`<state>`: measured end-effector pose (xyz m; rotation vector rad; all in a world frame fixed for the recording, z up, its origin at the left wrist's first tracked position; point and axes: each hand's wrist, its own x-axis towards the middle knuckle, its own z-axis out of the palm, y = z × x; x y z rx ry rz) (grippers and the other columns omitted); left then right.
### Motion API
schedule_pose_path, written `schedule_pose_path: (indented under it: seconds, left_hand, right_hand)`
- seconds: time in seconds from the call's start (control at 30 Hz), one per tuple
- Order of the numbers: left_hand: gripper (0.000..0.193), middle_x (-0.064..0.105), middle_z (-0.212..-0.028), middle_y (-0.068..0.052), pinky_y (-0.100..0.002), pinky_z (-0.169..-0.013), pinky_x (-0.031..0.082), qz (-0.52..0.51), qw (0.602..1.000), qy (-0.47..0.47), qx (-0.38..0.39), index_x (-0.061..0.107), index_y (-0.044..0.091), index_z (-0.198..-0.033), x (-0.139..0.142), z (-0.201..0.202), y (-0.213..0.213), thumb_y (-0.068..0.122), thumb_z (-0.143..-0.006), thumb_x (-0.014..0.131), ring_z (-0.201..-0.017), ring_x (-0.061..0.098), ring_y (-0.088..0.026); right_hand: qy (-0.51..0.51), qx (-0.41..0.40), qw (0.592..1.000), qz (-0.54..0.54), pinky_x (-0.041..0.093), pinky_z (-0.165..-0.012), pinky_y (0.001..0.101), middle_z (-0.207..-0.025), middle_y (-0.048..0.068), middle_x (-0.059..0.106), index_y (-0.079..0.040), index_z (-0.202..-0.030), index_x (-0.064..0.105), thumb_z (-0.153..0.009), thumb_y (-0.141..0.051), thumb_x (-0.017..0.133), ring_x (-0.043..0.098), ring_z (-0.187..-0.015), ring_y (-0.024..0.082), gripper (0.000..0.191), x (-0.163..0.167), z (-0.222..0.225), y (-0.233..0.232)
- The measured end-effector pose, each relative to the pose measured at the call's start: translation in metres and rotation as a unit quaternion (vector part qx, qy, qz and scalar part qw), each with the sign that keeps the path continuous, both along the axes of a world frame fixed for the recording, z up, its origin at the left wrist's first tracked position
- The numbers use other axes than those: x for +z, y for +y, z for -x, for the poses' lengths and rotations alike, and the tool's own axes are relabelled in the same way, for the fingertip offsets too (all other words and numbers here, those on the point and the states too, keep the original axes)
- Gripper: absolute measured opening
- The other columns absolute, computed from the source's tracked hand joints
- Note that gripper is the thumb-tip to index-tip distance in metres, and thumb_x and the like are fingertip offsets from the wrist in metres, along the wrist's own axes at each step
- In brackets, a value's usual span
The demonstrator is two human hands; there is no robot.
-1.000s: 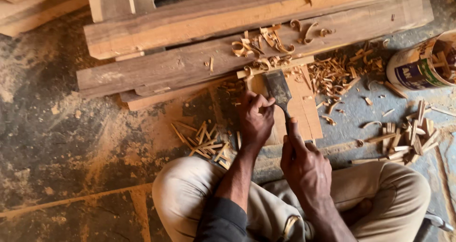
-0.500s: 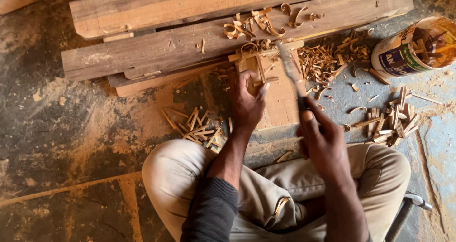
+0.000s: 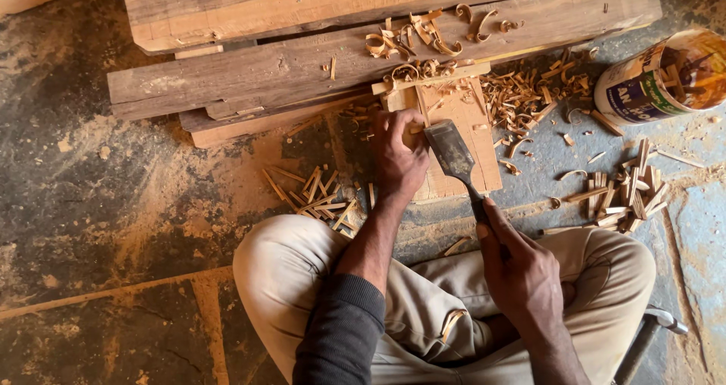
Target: The person sits cross-legged on the floor and uses a chisel to carve a small wooden block, producing wood shavings. The person repeatedly scrapes the surface of the wood, occasionally adjusting the block's position.
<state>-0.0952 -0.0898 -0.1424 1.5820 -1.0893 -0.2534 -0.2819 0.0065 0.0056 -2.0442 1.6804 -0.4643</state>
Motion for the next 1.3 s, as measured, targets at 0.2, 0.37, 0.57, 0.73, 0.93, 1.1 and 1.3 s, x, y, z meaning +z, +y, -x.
schedule_pose_path:
  seconds: [0.2, 0.37, 0.57, 0.73, 0.93, 1.1, 1.3]
  left_hand:
    - [0.021, 0.055, -0.092, 0.001, -0.031, -0.072, 0.053, -0.005, 0.999, -0.036, 0.006, 0.071, 0.016, -0.084, -0.006, 0.001, 0.001, 0.0, -0.078, 0.084, -0.088, 0.056, -0.016]
    - [0.027, 0.053, -0.088, 0.002, -0.03, -0.071, 0.051, -0.015, 0.999, 0.016, -0.027, 0.06, 0.012, -0.073, 0.0, 0.003, 0.007, 0.002, -0.08, 0.084, -0.084, 0.055, -0.015]
    - [0.026, 0.054, -0.088, 0.002, -0.032, -0.065, 0.049, -0.002, 1.0, 0.015, -0.019, 0.061, 0.012, -0.078, 0.012, 0.0, 0.006, 0.007, -0.084, 0.085, -0.08, 0.057, -0.014]
    - [0.023, 0.054, -0.085, -0.001, -0.035, -0.062, 0.046, -0.028, 1.0, -0.014, 0.001, 0.063, 0.01, -0.078, 0.02, -0.001, 0.002, 0.002, -0.08, 0.084, -0.077, 0.057, -0.017]
    - [0.022, 0.052, -0.086, -0.005, -0.035, -0.066, 0.047, 0.003, 0.999, 0.037, -0.017, 0.061, 0.006, -0.082, 0.028, -0.001, 0.008, -0.004, -0.084, 0.08, -0.078, 0.057, -0.019]
    - [0.022, 0.052, -0.091, -0.005, -0.033, -0.081, 0.061, 0.028, 0.994, 0.094, -0.053, 0.054, 0.007, -0.083, 0.035, -0.001, 0.009, -0.007, -0.084, 0.07, -0.085, 0.062, -0.02]
    - [0.022, 0.053, -0.087, -0.008, -0.038, -0.073, 0.052, 0.013, 0.999, 0.034, -0.008, 0.053, 0.005, -0.085, 0.032, 0.0, 0.007, -0.007, -0.082, 0.072, -0.081, 0.061, -0.024]
  right_hand:
    - [0.062, 0.008, 0.998, -0.028, 0.055, -0.048, 0.039, -0.079, 0.013, 0.076, -0.024, -0.141, 0.064, -0.099, -0.034, 0.061, 0.071, -0.055, 0.024, 0.044, -0.001, -0.005, -0.005]
    - [0.073, 0.002, 0.997, -0.023, 0.052, -0.045, 0.0416, -0.073, 0.015, 0.073, -0.021, -0.143, 0.062, -0.1, -0.033, 0.059, 0.069, -0.052, 0.027, 0.045, -0.004, -0.022, -0.003]
    - [0.048, 0.023, 0.998, -0.014, 0.049, -0.044, 0.0453, -0.067, 0.018, 0.069, -0.018, -0.143, 0.062, -0.1, -0.031, 0.059, 0.066, -0.047, 0.031, 0.045, -0.005, -0.032, -0.019]
    - [0.069, 0.019, 0.997, -0.027, 0.047, -0.04, 0.0457, -0.063, 0.016, 0.068, -0.018, -0.145, 0.06, -0.099, -0.03, 0.058, 0.063, -0.042, 0.029, 0.048, -0.006, -0.04, -0.026]
    - [0.103, 0.034, 0.994, -0.005, 0.046, -0.038, 0.0449, -0.058, 0.015, 0.064, -0.021, -0.145, 0.061, -0.102, -0.03, 0.057, 0.061, -0.04, 0.03, 0.044, -0.005, -0.052, -0.04]
    - [0.061, 0.022, 0.998, -0.019, 0.047, -0.036, 0.0435, -0.056, 0.015, 0.065, -0.018, -0.148, 0.055, -0.105, -0.031, 0.052, 0.062, -0.038, 0.028, 0.045, -0.014, -0.064, -0.041]
    - [0.085, 0.036, 0.995, 0.042, 0.047, -0.038, 0.0472, -0.053, 0.018, 0.062, -0.016, -0.148, 0.056, -0.106, -0.031, 0.053, 0.061, -0.041, 0.033, 0.045, -0.025, -0.06, -0.037]
